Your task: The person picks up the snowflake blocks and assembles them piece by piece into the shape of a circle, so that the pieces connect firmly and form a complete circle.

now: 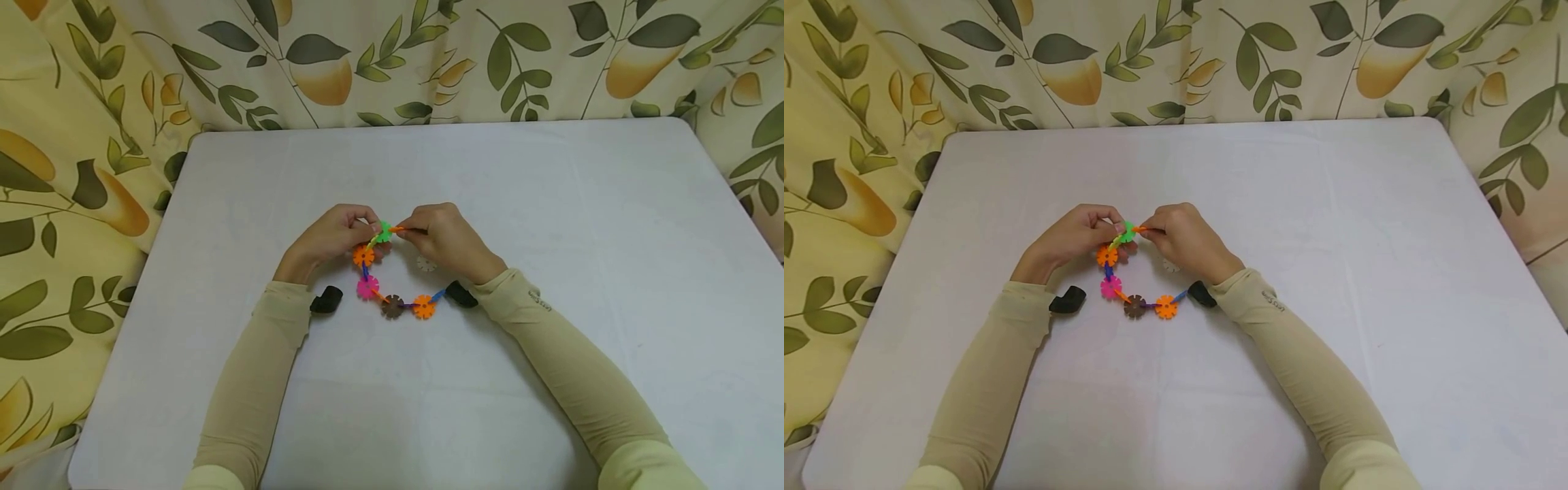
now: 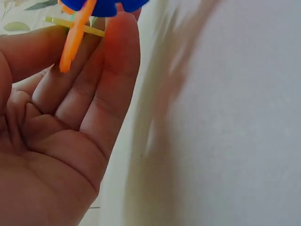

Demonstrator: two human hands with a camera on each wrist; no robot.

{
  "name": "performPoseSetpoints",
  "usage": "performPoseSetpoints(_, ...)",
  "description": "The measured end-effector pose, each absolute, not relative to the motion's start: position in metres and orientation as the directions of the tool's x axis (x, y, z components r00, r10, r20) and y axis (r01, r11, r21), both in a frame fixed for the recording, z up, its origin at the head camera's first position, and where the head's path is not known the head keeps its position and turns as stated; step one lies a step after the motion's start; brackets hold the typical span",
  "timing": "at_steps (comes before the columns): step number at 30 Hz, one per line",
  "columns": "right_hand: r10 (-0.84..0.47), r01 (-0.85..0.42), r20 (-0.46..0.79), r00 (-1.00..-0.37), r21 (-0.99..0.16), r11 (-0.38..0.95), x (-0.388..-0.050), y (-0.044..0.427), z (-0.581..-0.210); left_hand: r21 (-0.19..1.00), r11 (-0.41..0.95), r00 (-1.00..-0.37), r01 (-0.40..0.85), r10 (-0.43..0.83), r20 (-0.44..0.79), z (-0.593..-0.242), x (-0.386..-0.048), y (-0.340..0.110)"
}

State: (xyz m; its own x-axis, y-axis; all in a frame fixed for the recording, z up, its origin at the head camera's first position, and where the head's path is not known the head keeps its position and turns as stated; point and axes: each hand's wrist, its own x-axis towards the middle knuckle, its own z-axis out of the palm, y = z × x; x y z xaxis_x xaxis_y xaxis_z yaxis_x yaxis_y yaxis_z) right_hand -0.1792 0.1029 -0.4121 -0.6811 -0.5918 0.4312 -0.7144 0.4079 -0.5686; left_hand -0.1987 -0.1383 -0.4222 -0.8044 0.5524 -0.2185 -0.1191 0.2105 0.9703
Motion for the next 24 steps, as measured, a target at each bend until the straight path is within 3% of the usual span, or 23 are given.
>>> performPoseSetpoints(11, -0.629, -0.757, 0.449, -0.634, -0.523, 0.39, -0.177, 0.101, -0.412, 0.97, 0.212, -0.788, -0.118, 0.575, -0.221, -0.414, -0.195, -0.134)
performPoseSetpoints(17, -0.638, -0.713, 0.387, -0.666, -0.582, 0.39, -0.179, 0.105, -0.41, 0.971, 0.193, -0.767, -0.138, 0.6, -0.228, -0.415, -0.196, -0.135)
performPoseSetpoints(24, -0.638, -0.578, 0.2, -0.744, -0.672, 0.464, -0.183, 0.115, -0.401, 0.97, 0.189, -0.74, -0.155, 0.628, -0.241, -0.417, -0.198, -0.142)
